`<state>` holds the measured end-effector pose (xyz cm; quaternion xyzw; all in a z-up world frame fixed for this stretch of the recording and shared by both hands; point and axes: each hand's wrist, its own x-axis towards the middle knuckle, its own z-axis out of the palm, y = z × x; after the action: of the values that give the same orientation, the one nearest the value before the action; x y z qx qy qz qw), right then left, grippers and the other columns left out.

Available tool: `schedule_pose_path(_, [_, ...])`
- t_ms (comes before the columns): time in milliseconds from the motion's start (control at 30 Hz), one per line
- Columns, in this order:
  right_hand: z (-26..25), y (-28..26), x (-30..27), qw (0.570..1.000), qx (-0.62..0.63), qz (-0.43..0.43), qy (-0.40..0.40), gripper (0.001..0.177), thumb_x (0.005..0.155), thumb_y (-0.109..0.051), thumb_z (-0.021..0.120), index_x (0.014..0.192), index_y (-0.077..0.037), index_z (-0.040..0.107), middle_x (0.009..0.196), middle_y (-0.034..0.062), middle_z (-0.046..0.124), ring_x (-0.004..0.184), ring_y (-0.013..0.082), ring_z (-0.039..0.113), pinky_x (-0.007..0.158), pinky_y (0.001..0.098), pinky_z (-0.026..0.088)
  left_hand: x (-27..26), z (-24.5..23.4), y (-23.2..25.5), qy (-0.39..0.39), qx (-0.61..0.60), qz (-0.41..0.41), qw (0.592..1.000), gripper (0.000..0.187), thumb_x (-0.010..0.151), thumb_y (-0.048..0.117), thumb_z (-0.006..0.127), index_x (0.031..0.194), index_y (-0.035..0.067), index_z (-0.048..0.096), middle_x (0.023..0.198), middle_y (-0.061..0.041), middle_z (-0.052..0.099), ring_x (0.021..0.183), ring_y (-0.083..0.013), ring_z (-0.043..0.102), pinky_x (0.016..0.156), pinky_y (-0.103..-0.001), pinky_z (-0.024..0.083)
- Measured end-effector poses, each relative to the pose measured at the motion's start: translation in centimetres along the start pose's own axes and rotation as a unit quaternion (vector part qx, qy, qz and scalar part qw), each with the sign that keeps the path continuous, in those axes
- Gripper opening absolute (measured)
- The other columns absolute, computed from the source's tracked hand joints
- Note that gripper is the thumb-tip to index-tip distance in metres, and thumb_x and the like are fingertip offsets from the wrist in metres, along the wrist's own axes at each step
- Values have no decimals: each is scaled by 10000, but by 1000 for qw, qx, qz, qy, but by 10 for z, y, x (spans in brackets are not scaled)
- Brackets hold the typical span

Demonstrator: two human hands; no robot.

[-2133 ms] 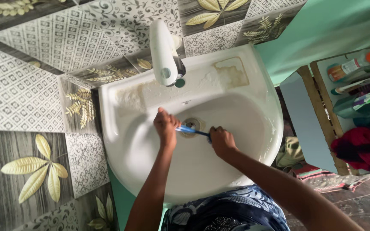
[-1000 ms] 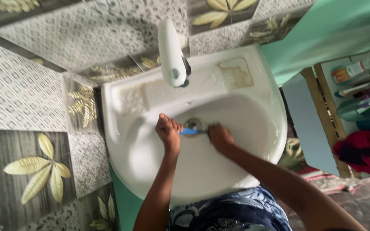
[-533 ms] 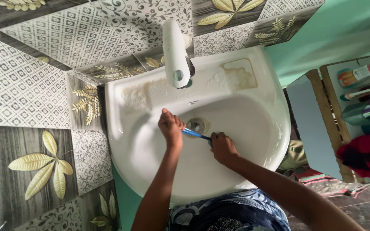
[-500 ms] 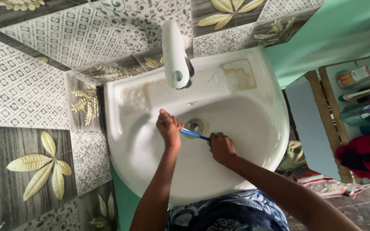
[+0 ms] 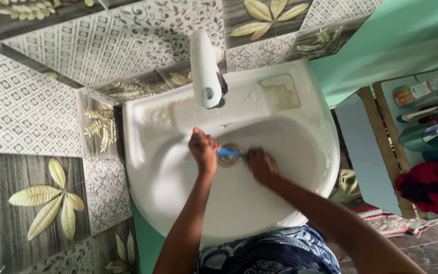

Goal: The person cleans the sink using a blue scrub brush and water from the faucet.

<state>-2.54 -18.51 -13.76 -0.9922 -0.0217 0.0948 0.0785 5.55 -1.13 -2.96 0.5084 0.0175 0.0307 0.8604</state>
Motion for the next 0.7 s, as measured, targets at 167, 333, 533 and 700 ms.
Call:
schedule_pose_path(167, [-7,3,5,999,17,-19,20,556,833,-234,767,1264,16,521,1040,226,610,849,369,695,711,455,599,-11,6,-4,-4,8,9,1000,528,1069,525,489,764,123,335,547,25,294,452,-108,314,468,-321,357])
schedule_pose_path(333, [-19,-13,-39,993,108,-9,-55,572,779,-247,797,1228,-34,514,976,196,617,837,370,688,706,470,582,1,-11,12,42,11,-76,996,537,1059,527,466,732,138,294,516,37,253,415,-100,264,427,-314,314])
schedule_pose_path(533, [-8,1,13,993,65,-8,102,383,811,-171,734,1139,-95,554,1040,232,624,822,390,703,680,480,596,1,19,-1,-41,13,32,999,566,1084,556,467,741,136,305,520,20,292,446,-97,289,469,-301,339])
schedule_pose_path(700, [4,-15,-30,992,125,13,-26,411,806,-187,756,1151,-104,547,993,205,628,830,389,703,693,504,575,8,12,6,6,35,-67,997,521,1056,511,461,727,128,330,498,25,299,416,-96,299,428,-304,314])
